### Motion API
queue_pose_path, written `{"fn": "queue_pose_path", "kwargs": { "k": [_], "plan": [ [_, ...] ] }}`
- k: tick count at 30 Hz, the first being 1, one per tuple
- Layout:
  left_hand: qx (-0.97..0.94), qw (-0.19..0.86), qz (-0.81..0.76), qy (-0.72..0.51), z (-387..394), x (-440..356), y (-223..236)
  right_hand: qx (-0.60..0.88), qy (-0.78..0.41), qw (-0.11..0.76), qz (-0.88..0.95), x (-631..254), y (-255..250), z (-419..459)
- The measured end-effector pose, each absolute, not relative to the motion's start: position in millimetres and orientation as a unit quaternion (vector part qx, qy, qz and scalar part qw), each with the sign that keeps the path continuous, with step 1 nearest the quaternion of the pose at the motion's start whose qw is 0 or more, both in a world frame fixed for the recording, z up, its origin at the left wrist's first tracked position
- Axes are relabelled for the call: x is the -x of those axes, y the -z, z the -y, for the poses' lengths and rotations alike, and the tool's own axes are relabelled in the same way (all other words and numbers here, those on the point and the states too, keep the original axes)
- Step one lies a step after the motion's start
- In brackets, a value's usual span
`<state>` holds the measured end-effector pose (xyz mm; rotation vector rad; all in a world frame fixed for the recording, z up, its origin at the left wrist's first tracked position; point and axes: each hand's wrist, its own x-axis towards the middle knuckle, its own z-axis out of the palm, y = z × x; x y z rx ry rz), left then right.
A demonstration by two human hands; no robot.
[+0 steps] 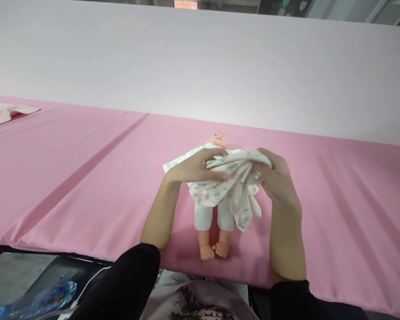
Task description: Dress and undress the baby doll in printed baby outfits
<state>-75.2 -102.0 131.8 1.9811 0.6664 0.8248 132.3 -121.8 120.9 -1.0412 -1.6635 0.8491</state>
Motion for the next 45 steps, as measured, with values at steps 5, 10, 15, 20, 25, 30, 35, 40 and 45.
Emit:
{"fn": "queue_pose_path", "kwargs": {
  "k": [5,10,15,20,25,30,35,40,45],
  "plan": [
    [-0.789,0.435,-0.301,-0.313,105,72,-129,0.449,-0.327,0.537,0.635,-138,-122,126],
    [-0.685,0.437,-0.344,-0.47,99,64,-114,0.396,-0.411,0.35,0.743,-136,-123,129],
    [-0.664,0.463,-0.346,-0.474,100,55,-113,0.416,-0.422,0.326,0.736,-137,-124,125],
    [-0.764,0.485,-0.281,-0.32,103,55,-120,0.399,-0.462,0.47,0.638,-139,-122,122],
    [-0.79,0.477,-0.28,-0.266,97,61,-122,0.403,-0.472,0.477,0.622,-137,-119,118],
    [-0.725,0.488,-0.29,-0.39,92,63,-116,0.37,-0.499,0.445,0.646,-135,-119,120],
    [-0.708,0.532,-0.229,-0.405,93,53,-109,0.431,-0.481,0.299,0.702,-133,-125,124],
    [-0.753,0.53,-0.237,-0.31,90,53,-107,0.497,-0.43,0.322,0.682,-140,-123,119],
    [-0.807,0.486,-0.246,-0.228,86,60,-109,0.506,-0.423,0.349,0.666,-140,-119,113]
  ]
}}
